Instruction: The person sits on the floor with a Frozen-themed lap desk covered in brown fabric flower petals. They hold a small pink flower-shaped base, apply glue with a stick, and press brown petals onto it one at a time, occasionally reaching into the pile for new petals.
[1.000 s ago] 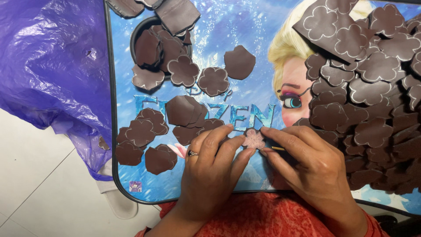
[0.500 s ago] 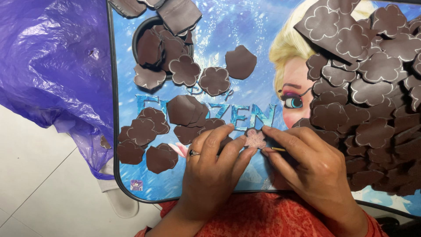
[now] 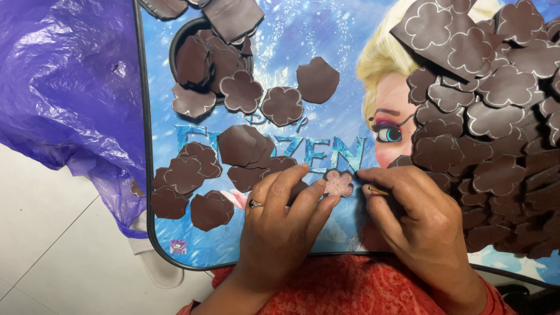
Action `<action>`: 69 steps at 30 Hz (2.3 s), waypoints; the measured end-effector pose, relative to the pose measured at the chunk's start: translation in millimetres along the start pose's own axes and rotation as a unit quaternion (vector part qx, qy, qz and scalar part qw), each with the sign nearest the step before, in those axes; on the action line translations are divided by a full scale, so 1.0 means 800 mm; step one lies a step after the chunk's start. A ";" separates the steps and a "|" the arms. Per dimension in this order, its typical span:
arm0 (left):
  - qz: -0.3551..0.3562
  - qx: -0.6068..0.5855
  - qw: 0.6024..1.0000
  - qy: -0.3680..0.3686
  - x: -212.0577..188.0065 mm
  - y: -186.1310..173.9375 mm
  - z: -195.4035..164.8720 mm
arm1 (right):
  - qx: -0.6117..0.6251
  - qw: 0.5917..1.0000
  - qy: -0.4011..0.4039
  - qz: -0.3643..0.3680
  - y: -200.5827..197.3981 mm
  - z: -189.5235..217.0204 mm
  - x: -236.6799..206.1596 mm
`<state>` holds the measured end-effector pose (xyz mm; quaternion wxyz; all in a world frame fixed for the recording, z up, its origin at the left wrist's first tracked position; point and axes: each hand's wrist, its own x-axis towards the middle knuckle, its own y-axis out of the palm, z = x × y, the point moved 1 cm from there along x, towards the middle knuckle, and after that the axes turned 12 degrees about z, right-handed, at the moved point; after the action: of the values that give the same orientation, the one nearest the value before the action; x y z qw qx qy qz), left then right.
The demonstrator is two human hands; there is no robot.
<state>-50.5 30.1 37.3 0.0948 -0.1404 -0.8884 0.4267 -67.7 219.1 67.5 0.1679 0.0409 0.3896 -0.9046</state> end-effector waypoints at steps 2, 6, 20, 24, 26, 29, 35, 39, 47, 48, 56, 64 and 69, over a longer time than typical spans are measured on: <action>-0.001 0.000 1.000 0.001 0.000 0.000 0.000 | -0.005 1.000 -0.008 0.014 -0.001 0.000 0.000; -0.003 0.001 1.000 0.003 0.001 0.001 0.000 | -0.032 0.999 -0.006 0.012 0.005 0.000 0.000; -0.014 -0.017 0.999 0.031 -0.007 0.001 0.004 | -0.106 0.994 -0.015 -0.002 0.010 0.003 -0.003; 0.005 0.101 0.993 0.067 -0.015 -0.002 0.003 | -0.109 0.994 -0.023 -0.006 0.011 0.004 -0.003; 0.008 0.180 0.980 0.082 -0.016 0.000 0.001 | -0.112 0.993 -0.026 -0.006 0.011 0.004 -0.004; 0.029 0.263 0.960 0.095 -0.017 0.002 -0.005 | -0.091 0.996 -0.015 0.001 0.011 0.000 -0.009; 0.111 0.322 0.937 0.080 -0.024 0.008 -0.023 | -0.004 0.994 -0.034 -0.107 -0.007 -0.012 -0.047; 0.127 0.335 0.932 0.060 -0.026 0.013 -0.032 | -0.010 0.983 -0.052 -0.178 -0.002 -0.021 -0.054; 0.136 0.374 0.915 0.069 -0.027 0.022 -0.038 | 0.022 0.991 -0.130 -0.030 0.011 0.006 -0.029; 0.148 0.373 0.913 0.073 -0.028 0.022 -0.037 | 0.020 0.991 -0.128 -0.020 0.013 0.010 -0.026; 0.164 0.359 0.914 0.091 -0.030 0.025 -0.038 | -0.020 0.990 -0.140 -0.020 0.019 0.023 -0.013; 0.157 0.370 0.910 0.101 -0.029 0.022 -0.039 | -0.052 0.989 -0.139 -0.023 0.023 0.027 -0.010; 0.206 0.376 0.897 0.103 -0.029 0.022 -0.038 | -0.056 0.987 -0.147 -0.009 0.021 0.028 -0.013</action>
<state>-17.1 55.3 41.6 0.1418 -0.3173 -0.5980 0.7222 -51.3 195.0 73.7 0.2170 -0.1060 0.4107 -0.8792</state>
